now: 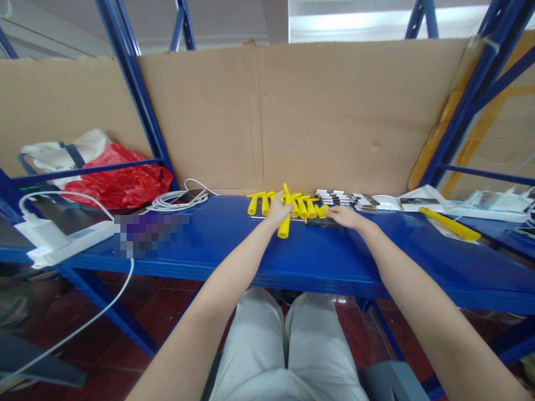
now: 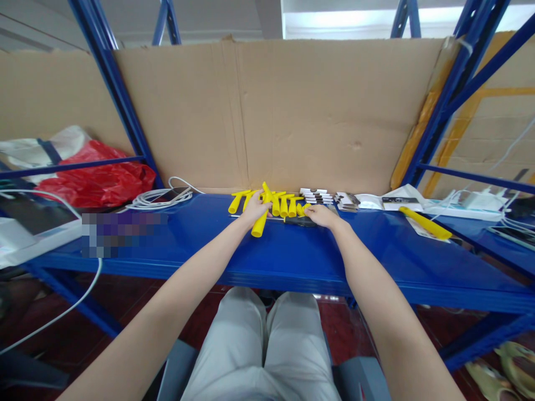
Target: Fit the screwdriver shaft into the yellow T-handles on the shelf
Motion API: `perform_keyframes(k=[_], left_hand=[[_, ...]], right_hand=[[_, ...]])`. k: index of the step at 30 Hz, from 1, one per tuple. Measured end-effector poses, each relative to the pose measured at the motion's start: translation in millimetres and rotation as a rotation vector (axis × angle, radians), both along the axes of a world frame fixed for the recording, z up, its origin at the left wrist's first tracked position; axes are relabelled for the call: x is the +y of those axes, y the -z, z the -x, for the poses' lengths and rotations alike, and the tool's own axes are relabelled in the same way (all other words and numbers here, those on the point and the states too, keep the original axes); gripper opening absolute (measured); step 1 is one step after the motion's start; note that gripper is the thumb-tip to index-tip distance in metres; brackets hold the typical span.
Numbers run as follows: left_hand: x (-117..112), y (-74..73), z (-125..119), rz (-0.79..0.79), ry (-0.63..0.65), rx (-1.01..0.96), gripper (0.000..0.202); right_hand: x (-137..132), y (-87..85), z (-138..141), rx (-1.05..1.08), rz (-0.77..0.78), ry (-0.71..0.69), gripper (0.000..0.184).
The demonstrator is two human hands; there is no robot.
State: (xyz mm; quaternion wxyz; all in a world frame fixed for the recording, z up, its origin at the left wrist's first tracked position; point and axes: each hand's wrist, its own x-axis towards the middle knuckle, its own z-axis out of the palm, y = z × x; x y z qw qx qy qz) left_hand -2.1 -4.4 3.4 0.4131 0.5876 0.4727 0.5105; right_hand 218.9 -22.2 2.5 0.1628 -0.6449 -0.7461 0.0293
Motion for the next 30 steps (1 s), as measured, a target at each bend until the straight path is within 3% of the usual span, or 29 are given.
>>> perform_keyframes(k=[7,11,16,20,24,30], left_hand=[[-2,-1.9,-1,0.009,-0.003,0.002,0.071],[-1,-1.2,-1,0.004,0.007,-0.013,0.066],[2,0.3,1,-0.010,0.001,-0.050,0.069],[2,-1.5,3,0.003,-0.036,-0.065,0.074],[-1,-6.1,4,0.031,-0.052,-0.107,0.081],[-5,-10.5,4,0.044,-0.071,-0.121,0.078]], right_hand=[[-16,-14.1,4,-0.005,0.086,-0.216,0.029],[-17,-12.6,9,-0.058,0.098,-0.222,0.033],[-16,-10.4,13,-0.154,0.084,-0.203,0.021],[-19,-13.6,11,-0.192,-0.104,-0.093,0.028],[-24,-18.7,3,-0.216,-0.437,0.068,0.029],[-27,-25.4,-8,-0.104,-0.848,0.166,0.034]])
